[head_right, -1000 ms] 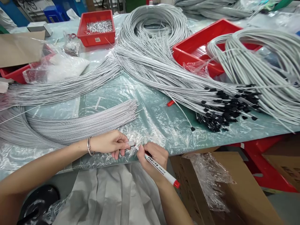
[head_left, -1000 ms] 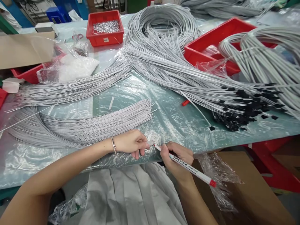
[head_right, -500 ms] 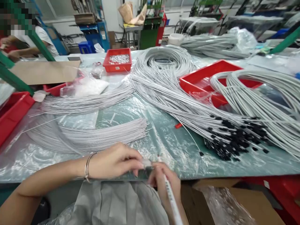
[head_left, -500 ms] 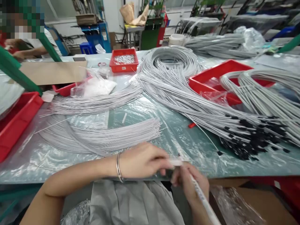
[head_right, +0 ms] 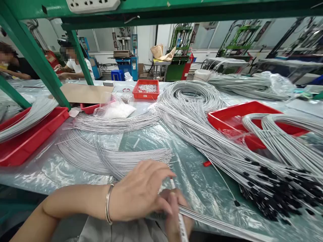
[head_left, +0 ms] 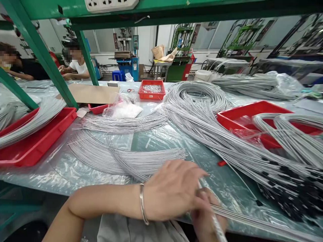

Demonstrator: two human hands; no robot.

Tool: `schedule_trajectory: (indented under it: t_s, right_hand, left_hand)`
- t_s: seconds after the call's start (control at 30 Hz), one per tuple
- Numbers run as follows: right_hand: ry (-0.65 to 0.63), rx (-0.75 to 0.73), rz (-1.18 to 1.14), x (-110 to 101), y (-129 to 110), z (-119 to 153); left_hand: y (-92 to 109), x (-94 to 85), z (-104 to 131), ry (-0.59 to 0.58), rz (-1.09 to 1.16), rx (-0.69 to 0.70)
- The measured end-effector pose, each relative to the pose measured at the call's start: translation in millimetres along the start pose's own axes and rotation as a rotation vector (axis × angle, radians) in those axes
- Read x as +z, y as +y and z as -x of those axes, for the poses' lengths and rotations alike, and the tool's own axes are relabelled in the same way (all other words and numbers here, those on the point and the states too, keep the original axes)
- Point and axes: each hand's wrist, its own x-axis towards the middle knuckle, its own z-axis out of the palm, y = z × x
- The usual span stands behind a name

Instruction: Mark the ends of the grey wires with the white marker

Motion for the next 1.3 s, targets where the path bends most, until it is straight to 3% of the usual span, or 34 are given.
schedule_trajectory:
  t_s: [0.03,0.13,0.2,0.4,0.47,0.53,0.6,0.73,0.83,0.9,1.0,1.17,1.3]
  right_hand:
    - [0.026,0.049,-0.129,-1,-2,-2]
    - [0.050,0.209,-0.530,-7,-2,-9]
    - [0.018,0.297,-0.660,-10,0,-13]
    - [-0.028,0.443,-0.663,1,-1,-4]
    - [-0.078,0.447,-0.631,1,0,0]
    - [-0.082,0.461,-0.615,-2,5,2]
    - [-0.055,0.481,-0.604,-5,11,2]
    - [0.009,0.511,-0.607,-9,23,0]
    - [0.008,0.496,-0.657,-9,30,-2]
    - [-0.006,0.478,-0.680,-10,35,-2]
    - [-0.037,0.451,-0.674,-13,43,-2]
    - [-0.179,0.345,-0.658,-20,55,0]
    - [-0.173,0.341,-0.629,-22,58,1]
  left_hand:
    - [-12,-4.0,7,-0.094,-0.035,-0.047]
    - [-39,-22.3,23,-0.598,0.086,-0.023]
    - [-47,-39.7,25,-0.713,0.163,-0.002]
    - [-47,-101.1,8,-0.518,-0.232,-0.131]
    - [-61,-115.4,-3,-0.445,-0.444,-0.203]
    - [-87,-122.1,-14,-0.387,-0.675,-0.280]
    - [-124,-120.6,-23,-0.317,-0.818,-0.391]
    - [-199,-99.2,-25,-0.267,-0.846,-0.489]
    - [-230,-77.0,-18,-0.302,-0.794,-0.489]
    - [-233,-63.2,-12,-0.298,-0.747,-0.477]
    - [-219,-45.8,-5,-0.337,-0.615,-0.443]
    - [-189,-21.5,2,-0.627,-0.282,-0.377]
    - [-173,-14.4,5,-0.696,-0.227,-0.408]
